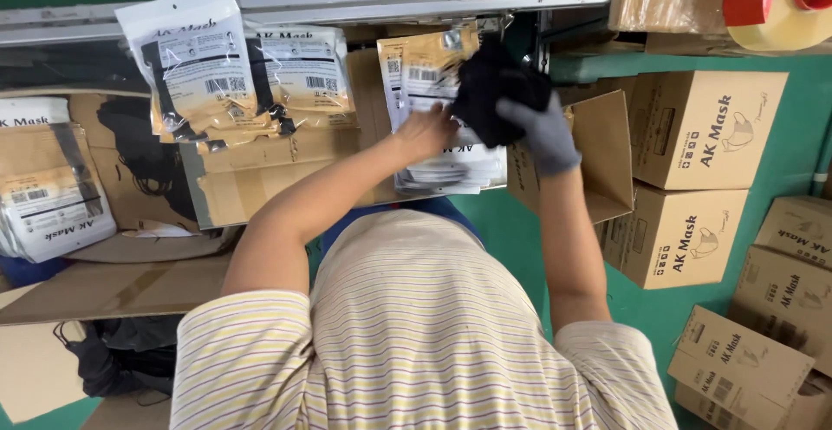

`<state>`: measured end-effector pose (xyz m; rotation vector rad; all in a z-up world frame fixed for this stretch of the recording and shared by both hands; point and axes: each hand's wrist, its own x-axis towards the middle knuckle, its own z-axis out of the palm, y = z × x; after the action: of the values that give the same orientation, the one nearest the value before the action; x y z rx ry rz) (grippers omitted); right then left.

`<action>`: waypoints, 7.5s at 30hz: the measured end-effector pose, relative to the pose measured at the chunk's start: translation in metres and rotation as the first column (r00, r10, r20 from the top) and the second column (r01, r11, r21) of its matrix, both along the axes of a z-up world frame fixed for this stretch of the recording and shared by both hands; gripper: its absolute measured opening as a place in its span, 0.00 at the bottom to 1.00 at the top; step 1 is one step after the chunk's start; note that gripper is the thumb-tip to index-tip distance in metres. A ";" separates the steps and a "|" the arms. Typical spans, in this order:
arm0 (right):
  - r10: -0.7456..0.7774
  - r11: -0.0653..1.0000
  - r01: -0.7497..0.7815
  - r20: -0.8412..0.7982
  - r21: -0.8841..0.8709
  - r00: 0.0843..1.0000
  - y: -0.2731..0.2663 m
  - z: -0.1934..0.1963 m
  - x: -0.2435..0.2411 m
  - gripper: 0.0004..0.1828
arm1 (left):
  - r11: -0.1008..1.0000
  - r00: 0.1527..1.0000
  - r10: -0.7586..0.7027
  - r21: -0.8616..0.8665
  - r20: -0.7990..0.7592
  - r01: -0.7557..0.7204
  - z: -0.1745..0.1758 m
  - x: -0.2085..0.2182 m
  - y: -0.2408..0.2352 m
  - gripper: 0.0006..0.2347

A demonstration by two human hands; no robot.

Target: The person picks up black masks from a conveyor belt and places them into individual plastic pouches before putting the pouches into a cardboard box.

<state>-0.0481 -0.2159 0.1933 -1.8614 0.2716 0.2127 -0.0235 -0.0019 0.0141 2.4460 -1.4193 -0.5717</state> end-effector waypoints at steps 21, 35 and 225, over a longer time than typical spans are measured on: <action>-0.176 0.511 0.480 -0.460 0.713 0.870 0.045 -0.099 -0.062 0.18 | 0.927 0.969 0.237 -0.315 0.071 -0.204 0.078 -0.014 -0.021 0.19; -0.087 0.080 0.326 -0.319 0.942 0.944 0.002 -0.238 -0.107 0.18 | 0.734 0.921 0.385 -0.584 -0.063 -0.347 0.091 -0.068 -0.018 0.24; 0.086 0.798 0.007 0.127 -0.602 0.988 0.277 -0.110 0.348 0.39 | 0.858 0.805 0.416 0.110 0.422 -0.501 0.005 0.323 0.287 0.28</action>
<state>0.3003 0.0614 0.0830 -2.5097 0.2090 0.0064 0.2991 0.2850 0.0188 3.0659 -0.8264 -0.1361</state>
